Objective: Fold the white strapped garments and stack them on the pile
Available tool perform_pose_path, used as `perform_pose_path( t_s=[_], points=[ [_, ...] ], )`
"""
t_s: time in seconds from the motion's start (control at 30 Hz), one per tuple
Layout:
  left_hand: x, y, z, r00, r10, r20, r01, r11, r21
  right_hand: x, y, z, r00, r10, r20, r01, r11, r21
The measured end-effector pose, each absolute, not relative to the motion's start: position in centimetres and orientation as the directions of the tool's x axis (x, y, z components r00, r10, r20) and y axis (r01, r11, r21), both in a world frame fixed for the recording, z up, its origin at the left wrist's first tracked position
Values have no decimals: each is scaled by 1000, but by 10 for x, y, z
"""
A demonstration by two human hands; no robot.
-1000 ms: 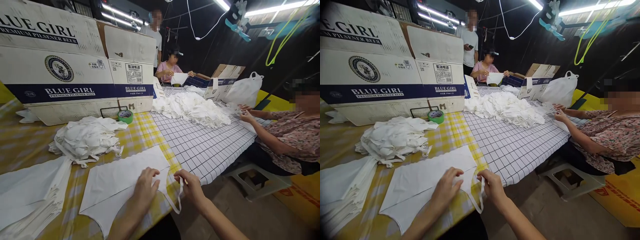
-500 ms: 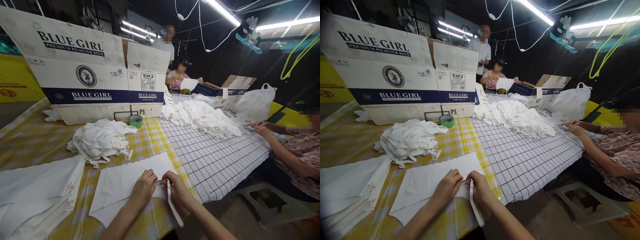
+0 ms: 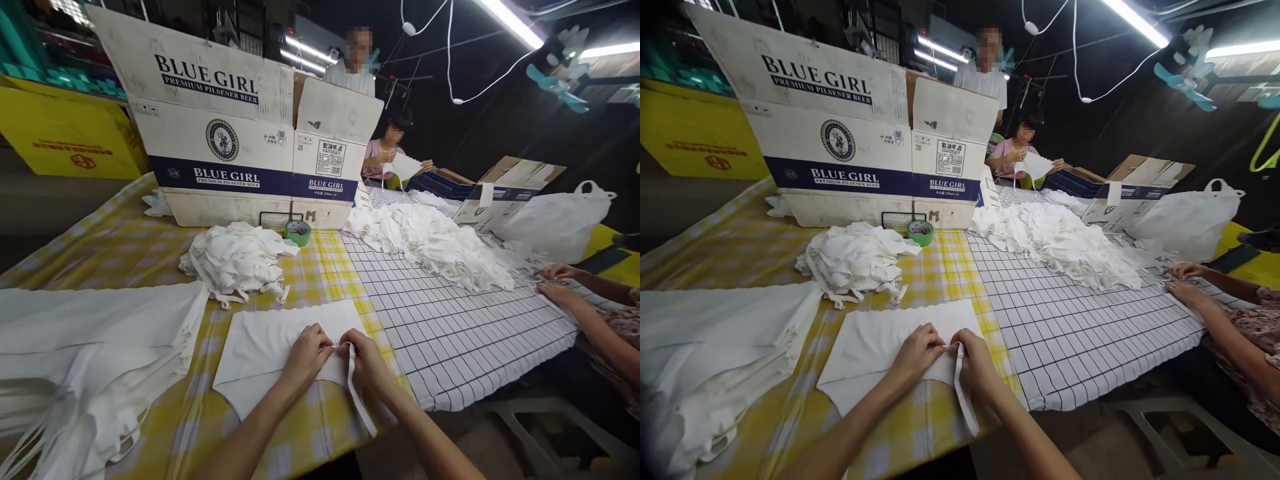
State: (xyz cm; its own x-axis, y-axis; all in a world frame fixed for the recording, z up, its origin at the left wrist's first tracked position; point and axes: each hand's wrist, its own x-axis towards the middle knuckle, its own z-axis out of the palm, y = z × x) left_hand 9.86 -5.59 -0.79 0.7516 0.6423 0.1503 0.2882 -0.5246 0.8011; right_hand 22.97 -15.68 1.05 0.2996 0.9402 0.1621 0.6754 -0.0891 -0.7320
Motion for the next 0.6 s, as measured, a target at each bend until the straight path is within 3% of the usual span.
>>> perform_pose_path(
  t_s=[0.6],
  points=[
    [98,-57,-12,750,640,168,255,-513,820,233,-150,3,253,954,160,753,-90,-651]
  ],
)
